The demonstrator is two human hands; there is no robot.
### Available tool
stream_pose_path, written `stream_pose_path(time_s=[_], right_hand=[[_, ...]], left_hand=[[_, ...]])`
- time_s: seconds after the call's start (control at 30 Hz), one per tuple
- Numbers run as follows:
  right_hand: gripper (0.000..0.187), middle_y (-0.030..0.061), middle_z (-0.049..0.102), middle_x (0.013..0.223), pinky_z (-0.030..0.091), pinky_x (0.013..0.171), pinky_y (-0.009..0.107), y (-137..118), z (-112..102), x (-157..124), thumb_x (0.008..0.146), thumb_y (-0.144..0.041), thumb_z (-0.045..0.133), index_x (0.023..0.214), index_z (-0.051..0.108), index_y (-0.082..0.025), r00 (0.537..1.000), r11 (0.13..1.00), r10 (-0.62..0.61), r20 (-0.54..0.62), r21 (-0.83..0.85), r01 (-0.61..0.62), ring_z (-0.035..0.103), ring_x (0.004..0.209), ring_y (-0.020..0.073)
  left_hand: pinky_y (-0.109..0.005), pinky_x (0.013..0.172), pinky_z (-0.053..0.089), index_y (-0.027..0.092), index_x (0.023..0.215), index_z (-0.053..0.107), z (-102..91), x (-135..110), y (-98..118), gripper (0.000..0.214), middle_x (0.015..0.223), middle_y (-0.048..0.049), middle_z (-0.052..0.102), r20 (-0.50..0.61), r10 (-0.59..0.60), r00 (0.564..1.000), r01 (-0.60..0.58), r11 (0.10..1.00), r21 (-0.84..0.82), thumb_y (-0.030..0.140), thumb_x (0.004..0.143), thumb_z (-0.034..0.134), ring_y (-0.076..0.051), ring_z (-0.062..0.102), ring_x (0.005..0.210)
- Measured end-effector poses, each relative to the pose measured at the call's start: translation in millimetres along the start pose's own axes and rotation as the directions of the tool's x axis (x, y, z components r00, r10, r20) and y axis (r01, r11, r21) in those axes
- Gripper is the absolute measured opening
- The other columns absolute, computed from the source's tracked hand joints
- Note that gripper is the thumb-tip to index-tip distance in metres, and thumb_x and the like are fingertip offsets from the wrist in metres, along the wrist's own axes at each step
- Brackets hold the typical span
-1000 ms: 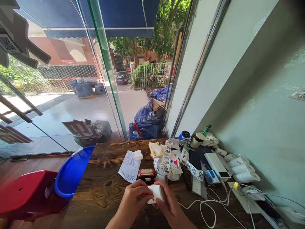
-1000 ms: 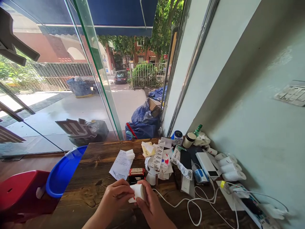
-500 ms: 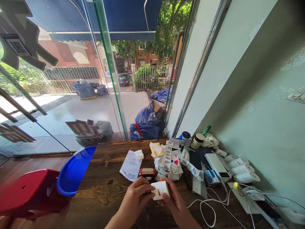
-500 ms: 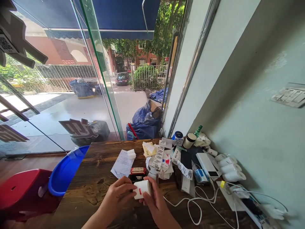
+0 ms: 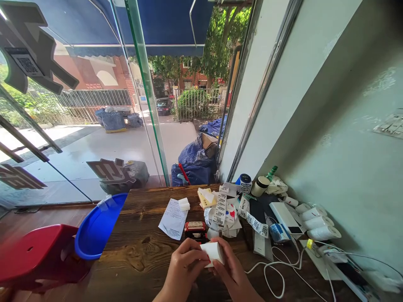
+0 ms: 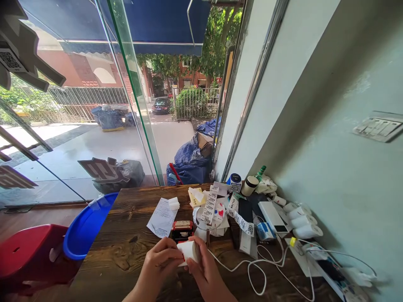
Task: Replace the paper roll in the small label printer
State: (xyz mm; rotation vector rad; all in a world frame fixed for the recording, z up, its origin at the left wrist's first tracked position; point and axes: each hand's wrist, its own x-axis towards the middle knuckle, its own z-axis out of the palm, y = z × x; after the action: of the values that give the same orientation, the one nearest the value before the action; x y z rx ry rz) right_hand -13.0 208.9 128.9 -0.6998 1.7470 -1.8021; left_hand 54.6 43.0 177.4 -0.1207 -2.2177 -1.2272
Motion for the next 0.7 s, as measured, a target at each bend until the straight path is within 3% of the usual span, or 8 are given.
stream_pose_path(time_s=[0.1,0.17,0.23,0.3,0.37,0.53,0.7], right_hand=[[0.041,0.0072,0.058,0.120,0.050,0.087,0.034,-7.2,-1.1,3.4,0.094,-0.053,0.047,0.128,0.043,-0.031,0.996,0.995,-0.063,-0.055,-0.081,0.059,0.059,0.101,0.0240],[0.040,0.0075,0.060,0.119,0.052,0.079,0.032,-14.4,-0.3,7.3,0.095,-0.051,0.047,0.128,0.042,-0.030,0.996,0.997,-0.062,-0.059,-0.057,0.059,0.060,0.092,0.0228],[0.040,0.0086,0.059,0.122,0.053,0.077,0.032,-22.3,1.8,11.6,0.095,-0.050,0.046,0.129,0.041,-0.030,0.997,0.998,-0.063,-0.046,-0.029,0.061,0.060,0.090,0.0228],[0.041,0.0100,0.052,0.132,0.053,0.082,0.033,-28.3,4.4,15.5,0.095,-0.050,0.047,0.130,0.041,-0.029,0.997,0.997,-0.069,-0.029,-0.018,0.069,0.059,0.100,0.0244],[0.040,0.0095,0.045,0.140,0.053,0.087,0.033,-30.9,6.4,18.0,0.095,-0.049,0.047,0.130,0.039,-0.031,0.997,0.997,-0.081,-0.013,-0.009,0.081,0.056,0.111,0.0253],[0.034,0.0069,0.053,0.125,0.055,0.085,0.035,-27.6,7.7,17.3,0.097,-0.047,0.045,0.128,0.039,-0.035,0.997,0.996,-0.079,0.024,0.029,0.079,0.060,0.093,0.0213],[0.035,0.0058,0.053,0.124,0.055,0.082,0.034,-23.6,7.4,15.3,0.096,-0.047,0.047,0.128,0.040,-0.036,0.998,0.997,-0.069,-0.009,0.041,0.069,0.060,0.087,0.0193]], left_hand=[[-0.014,0.055,0.050,0.019,0.072,0.073,4.6,-2.2,6.0,0.020,0.070,-0.0042,0.063,-0.030,0.021,0.999,-0.021,0.999,-0.025,0.030,0.087,0.064,-0.010,0.062,0.061],[-0.014,0.056,0.051,0.020,0.084,0.073,4.4,-0.5,10.1,0.010,0.071,-0.0031,0.064,-0.102,0.029,0.994,-0.035,0.998,-0.051,0.024,0.087,0.064,-0.010,0.063,0.061],[-0.014,0.057,0.051,0.021,0.098,0.072,2.0,3.4,12.9,0.014,0.073,-0.0021,0.065,-0.172,0.046,0.984,-0.054,0.998,-0.044,0.019,0.086,0.064,-0.010,0.063,0.061],[-0.013,0.055,0.050,0.022,0.102,0.072,-1.1,8.3,13.9,0.017,0.072,-0.0010,0.064,-0.220,0.066,0.973,-0.067,0.998,-0.001,0.019,0.087,0.064,-0.009,0.062,0.060],[-0.013,0.052,0.049,0.022,0.092,0.075,-3.7,12.8,13.7,0.011,0.070,-0.0007,0.063,-0.250,0.071,0.966,-0.063,0.997,0.041,0.023,0.087,0.065,-0.008,0.061,0.058],[-0.013,0.053,0.049,0.021,0.079,0.075,-7.8,18.9,11.1,0.015,0.068,-0.0013,0.063,-0.228,0.065,0.971,-0.060,0.998,0.028,0.029,0.087,0.065,-0.009,0.062,0.058],[-0.013,0.053,0.049,0.020,0.077,0.075,-9.6,23.0,6.5,0.020,0.067,-0.0022,0.064,-0.182,0.061,0.981,-0.064,0.998,-0.010,0.033,0.087,0.064,-0.009,0.062,0.057]])
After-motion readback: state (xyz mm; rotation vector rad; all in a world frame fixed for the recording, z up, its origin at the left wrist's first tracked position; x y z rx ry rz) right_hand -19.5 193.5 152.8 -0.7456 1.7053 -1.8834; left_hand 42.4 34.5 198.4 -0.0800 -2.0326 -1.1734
